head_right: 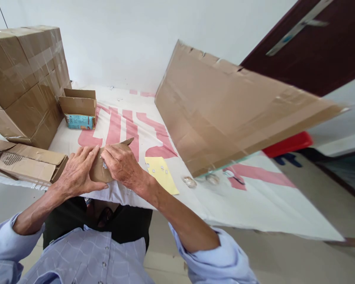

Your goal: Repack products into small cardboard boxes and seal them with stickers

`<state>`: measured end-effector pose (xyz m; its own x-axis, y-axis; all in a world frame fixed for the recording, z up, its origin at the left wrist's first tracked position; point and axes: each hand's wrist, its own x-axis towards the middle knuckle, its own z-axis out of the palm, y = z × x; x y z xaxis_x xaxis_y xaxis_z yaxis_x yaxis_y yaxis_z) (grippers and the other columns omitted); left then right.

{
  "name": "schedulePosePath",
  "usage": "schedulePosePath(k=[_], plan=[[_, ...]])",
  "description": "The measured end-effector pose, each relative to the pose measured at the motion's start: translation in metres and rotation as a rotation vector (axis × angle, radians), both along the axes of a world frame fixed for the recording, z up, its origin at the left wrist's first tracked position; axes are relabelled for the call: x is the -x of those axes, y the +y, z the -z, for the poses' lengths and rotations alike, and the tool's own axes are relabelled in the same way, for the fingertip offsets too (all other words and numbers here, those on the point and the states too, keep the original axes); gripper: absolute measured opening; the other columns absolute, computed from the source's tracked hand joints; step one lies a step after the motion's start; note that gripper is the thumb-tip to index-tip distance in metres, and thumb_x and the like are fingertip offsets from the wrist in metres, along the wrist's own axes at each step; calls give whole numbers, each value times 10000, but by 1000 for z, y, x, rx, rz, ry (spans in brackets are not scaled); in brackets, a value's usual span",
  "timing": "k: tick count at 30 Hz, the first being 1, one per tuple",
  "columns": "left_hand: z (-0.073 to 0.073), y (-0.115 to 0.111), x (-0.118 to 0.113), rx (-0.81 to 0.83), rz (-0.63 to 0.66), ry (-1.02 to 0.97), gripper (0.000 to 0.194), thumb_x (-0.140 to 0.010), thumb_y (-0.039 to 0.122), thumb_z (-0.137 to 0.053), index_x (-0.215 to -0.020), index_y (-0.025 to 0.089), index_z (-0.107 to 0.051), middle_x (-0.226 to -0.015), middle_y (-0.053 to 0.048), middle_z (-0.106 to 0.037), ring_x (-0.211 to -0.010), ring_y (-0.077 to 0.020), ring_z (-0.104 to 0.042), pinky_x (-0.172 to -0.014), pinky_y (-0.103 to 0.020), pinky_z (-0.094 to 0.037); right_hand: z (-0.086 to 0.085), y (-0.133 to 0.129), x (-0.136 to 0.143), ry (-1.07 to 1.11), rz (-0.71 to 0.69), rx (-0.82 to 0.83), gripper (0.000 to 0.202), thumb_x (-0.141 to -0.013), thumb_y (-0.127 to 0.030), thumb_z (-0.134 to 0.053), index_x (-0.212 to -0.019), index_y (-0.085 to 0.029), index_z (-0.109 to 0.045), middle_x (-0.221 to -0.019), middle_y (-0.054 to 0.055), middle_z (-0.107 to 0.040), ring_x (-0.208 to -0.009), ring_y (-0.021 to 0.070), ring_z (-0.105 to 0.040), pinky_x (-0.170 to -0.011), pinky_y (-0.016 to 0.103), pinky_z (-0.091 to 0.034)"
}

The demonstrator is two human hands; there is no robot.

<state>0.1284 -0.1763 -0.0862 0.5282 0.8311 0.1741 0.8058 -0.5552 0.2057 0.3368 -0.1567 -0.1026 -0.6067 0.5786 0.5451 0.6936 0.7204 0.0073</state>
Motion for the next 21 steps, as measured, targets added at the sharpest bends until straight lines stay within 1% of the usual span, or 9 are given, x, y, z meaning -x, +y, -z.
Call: schedulePosePath(k=[3,6,12,16,21], plan=[[1,0,0,-4,-2,-4,1131,-691,551,-945,-1604,106,-446,-1488,-249,-603,-1351,-479,-564,-1026,-601,-527,0,-1,-1,6,-6,-17,301,-1073,-93,-439,-864,-209,-622,-878,77,-650,-815,234,-566,-764,373,-447],[0,0,0,-1,-4,2,1141,-693,551,-947,-1608,97,-438,-1501,-255,-594,-1364,-483,-555,-1031,-610,-527,-1,-1,-3,32,-30,-31,294,-1092,-119,-440,-882,-209,-624,-879,81,-662,-830,238,-595,-776,374,-480],[3,0,1,-22,7,-12,1134,-690,541,-955,-1606,122,-433,-1494,-238,-595,-1347,-471,-568,-1030,-602,-528,-5,-3,-6,63,-54,81,204,-1044,-89,-508,-1050,-200,-678,-1015,102,-721,-964,261,-668,-866,397,-548],[7,0,3,-50,22,-36,1140,-678,556,-962,-1606,156,-435,-1479,-218,-598,-1339,-463,-571,-1019,-580,-528,-6,-3,-6,23,-27,100,196,-1051,-117,-530,-987,-209,-690,-1002,100,-714,-953,256,-663,-869,392,-548],[6,-1,3,-49,12,-21,1136,-687,551,-957,-1609,148,-430,-1475,-218,-599,-1340,-457,-572,-1027,-577,-526,-5,-2,-5,11,-23,76,252,-1074,-130,-506,-896,-208,-666,-931,87,-694,-878,236,-634,-818,365,-523]])
